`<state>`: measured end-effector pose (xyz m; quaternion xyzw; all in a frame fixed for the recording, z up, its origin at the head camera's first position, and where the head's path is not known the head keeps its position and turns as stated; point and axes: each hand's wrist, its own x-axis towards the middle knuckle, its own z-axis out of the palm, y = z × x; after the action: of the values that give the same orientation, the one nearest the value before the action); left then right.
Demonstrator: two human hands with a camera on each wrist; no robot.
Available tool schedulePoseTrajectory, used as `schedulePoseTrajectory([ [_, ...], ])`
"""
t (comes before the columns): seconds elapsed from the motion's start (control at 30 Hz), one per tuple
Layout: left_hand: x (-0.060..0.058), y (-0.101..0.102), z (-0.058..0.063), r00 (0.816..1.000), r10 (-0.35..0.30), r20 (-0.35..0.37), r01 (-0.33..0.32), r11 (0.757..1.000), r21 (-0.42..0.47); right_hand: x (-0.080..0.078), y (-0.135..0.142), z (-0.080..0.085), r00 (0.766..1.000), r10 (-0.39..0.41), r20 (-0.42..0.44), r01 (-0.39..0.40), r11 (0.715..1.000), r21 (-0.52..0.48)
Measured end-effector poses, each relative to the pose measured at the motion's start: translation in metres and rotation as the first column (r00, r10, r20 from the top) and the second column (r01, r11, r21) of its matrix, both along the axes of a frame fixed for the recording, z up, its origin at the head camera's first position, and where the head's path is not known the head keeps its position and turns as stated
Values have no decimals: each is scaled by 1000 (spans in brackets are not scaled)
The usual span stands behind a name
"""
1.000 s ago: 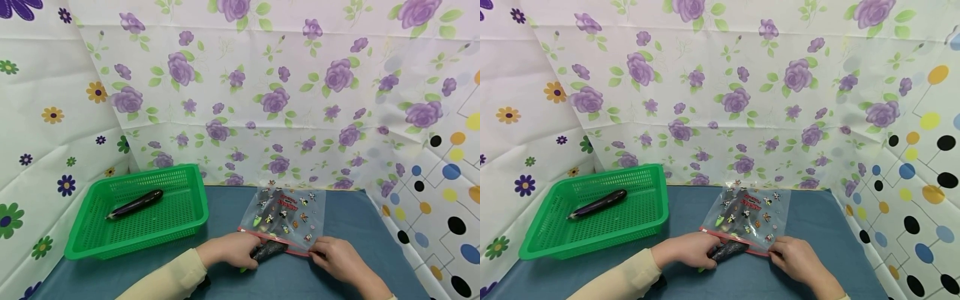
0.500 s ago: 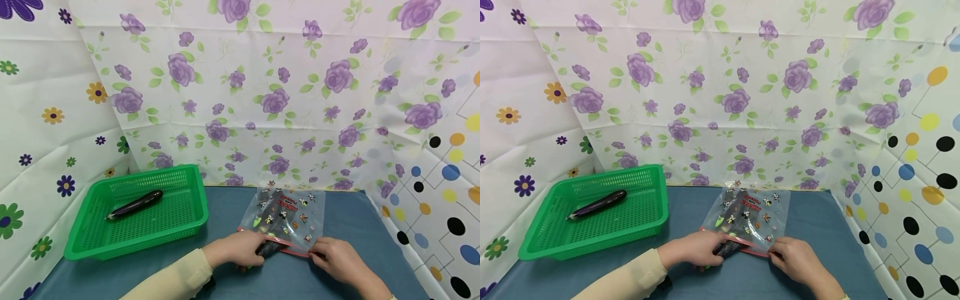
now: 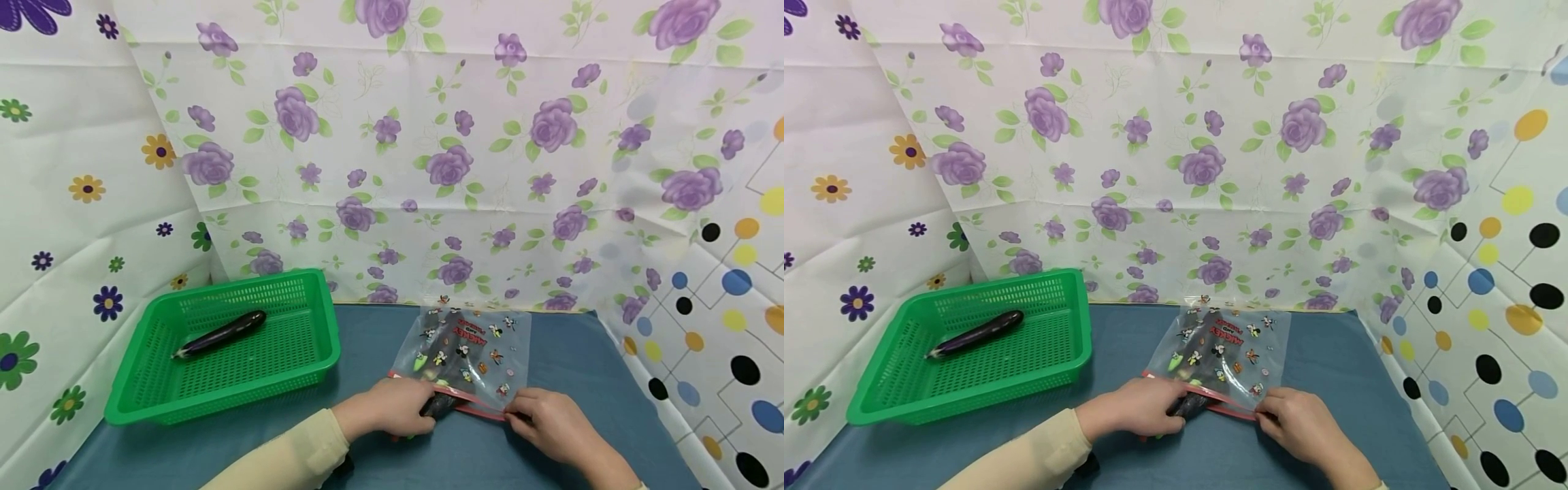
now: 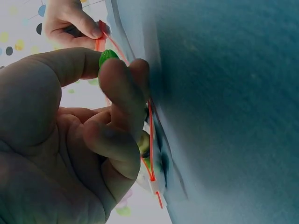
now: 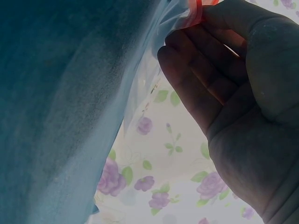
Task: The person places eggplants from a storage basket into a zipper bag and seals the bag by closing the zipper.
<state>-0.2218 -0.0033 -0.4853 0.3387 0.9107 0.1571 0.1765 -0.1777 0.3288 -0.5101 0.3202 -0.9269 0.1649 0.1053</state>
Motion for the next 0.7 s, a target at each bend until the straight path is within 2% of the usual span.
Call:
schedulePoseTrajectory([
  [0.43, 6, 3, -6, 998, 65, 26, -66, 997, 42, 0, 1, 0, 1000, 1, -4, -1, 1000, -3],
  [0.7, 9, 3, -5, 991, 133, -1, -133, 989, 63, 0, 1, -1, 1000, 7, -3, -7, 1000, -8],
])
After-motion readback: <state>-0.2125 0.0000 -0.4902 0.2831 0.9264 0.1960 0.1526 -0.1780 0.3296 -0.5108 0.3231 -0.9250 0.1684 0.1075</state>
